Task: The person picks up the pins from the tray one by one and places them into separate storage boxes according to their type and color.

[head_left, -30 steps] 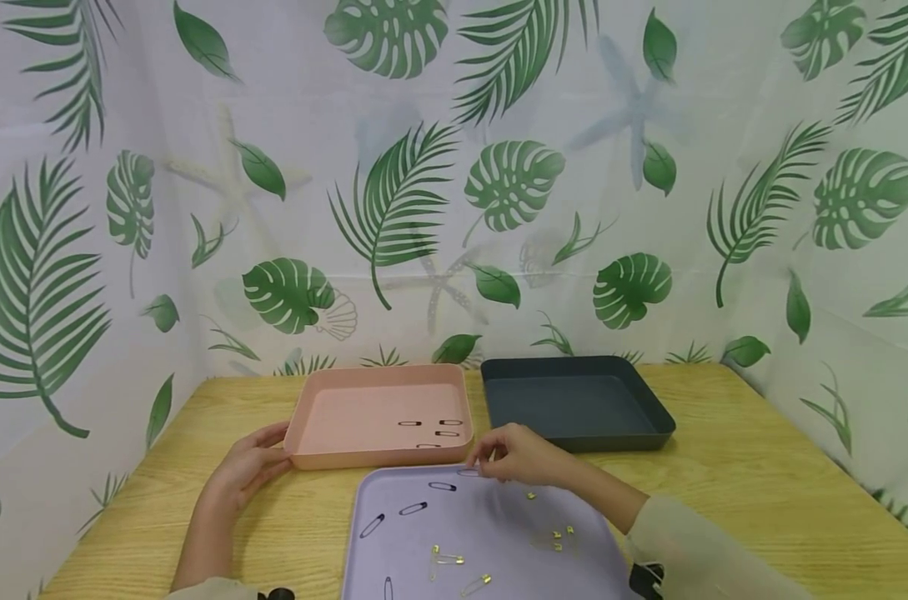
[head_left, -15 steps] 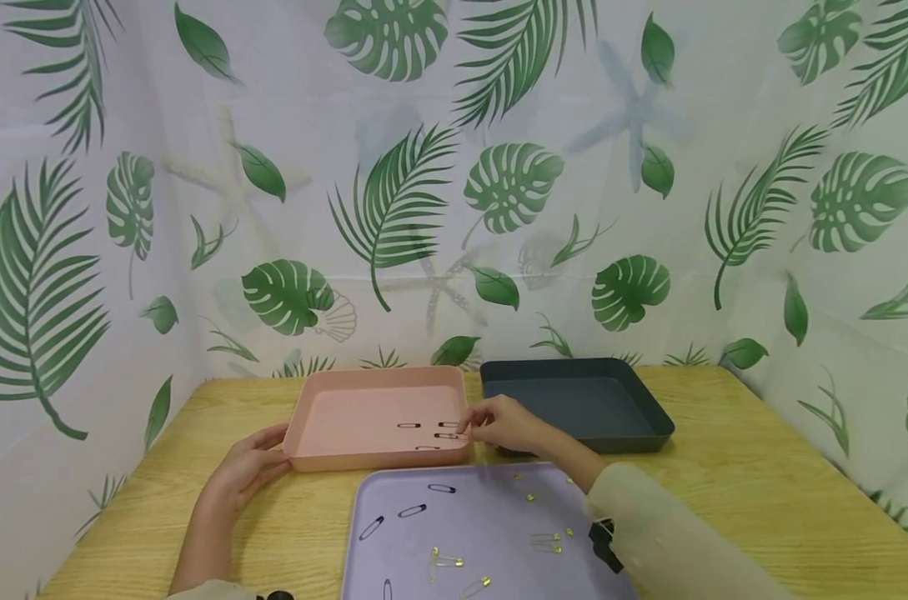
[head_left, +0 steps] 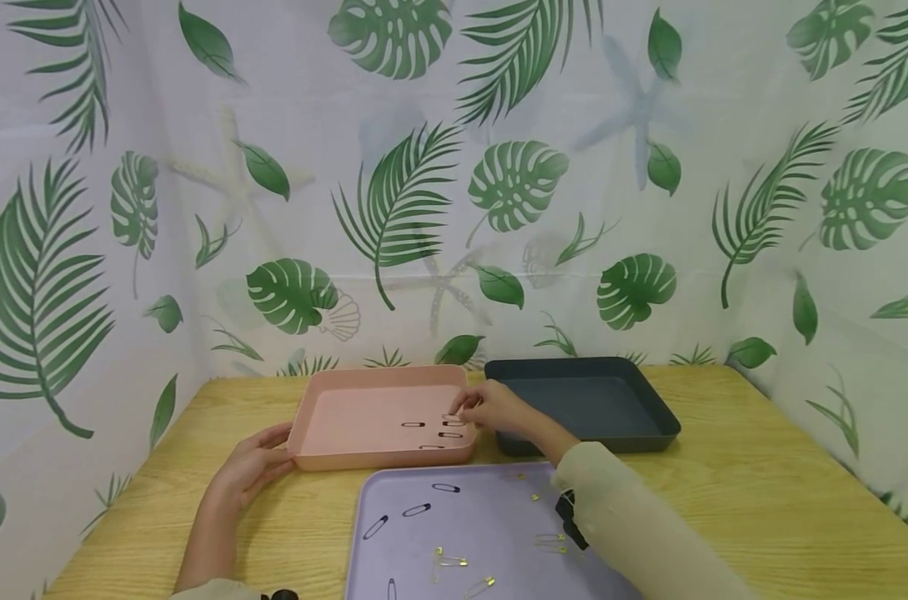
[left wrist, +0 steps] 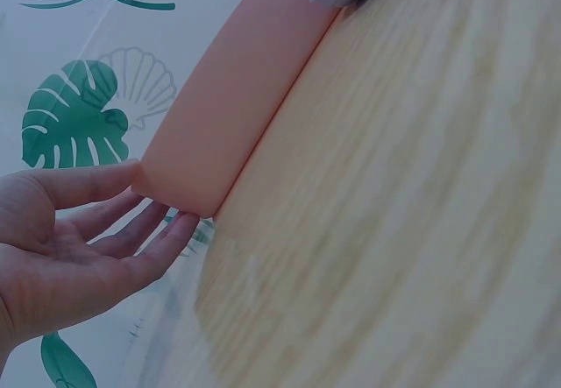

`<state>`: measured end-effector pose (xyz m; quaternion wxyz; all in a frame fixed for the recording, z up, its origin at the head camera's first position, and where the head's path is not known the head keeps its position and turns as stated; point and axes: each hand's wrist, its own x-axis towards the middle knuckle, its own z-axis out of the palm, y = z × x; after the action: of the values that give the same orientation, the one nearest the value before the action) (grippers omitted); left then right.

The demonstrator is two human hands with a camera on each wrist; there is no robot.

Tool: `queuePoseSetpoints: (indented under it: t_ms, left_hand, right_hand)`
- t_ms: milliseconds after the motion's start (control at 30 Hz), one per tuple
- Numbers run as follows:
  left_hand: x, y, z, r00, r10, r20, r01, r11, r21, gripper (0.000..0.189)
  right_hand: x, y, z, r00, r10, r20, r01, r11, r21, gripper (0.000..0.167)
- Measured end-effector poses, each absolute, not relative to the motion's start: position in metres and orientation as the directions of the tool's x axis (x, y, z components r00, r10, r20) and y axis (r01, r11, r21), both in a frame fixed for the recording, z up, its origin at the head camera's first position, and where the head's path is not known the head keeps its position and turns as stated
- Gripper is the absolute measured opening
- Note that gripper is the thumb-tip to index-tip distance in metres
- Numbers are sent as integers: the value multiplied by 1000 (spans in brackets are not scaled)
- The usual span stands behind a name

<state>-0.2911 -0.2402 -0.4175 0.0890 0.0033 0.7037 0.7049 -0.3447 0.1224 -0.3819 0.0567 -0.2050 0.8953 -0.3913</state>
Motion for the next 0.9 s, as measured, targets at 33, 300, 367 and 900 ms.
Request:
queuePoseSetpoints:
  t_ms: [33,300,367,900]
  left_hand:
    - [-291,-240,-417,-984,128,-121,-122,2,993,55]
    - [-291,-240,-419,-984,141,-110,-113,-13,994,55]
    - [-292,-241,-419,-985,134,-112,-115,-16,993,55]
    - [-291,-241,-418,-984,134,-120,-119,13,993,54]
  right_hand:
    - [-347,121,-382,-912,-408,53,-316,612,-725,12]
    - [-358,112,-389,-931,-363,34,-278,646,-711,9]
    - [-359,111,-390,-938,-345,21,-256,654,-712,8]
    - [-365,110,-393,-946,-323,14,-238,667,-706,9]
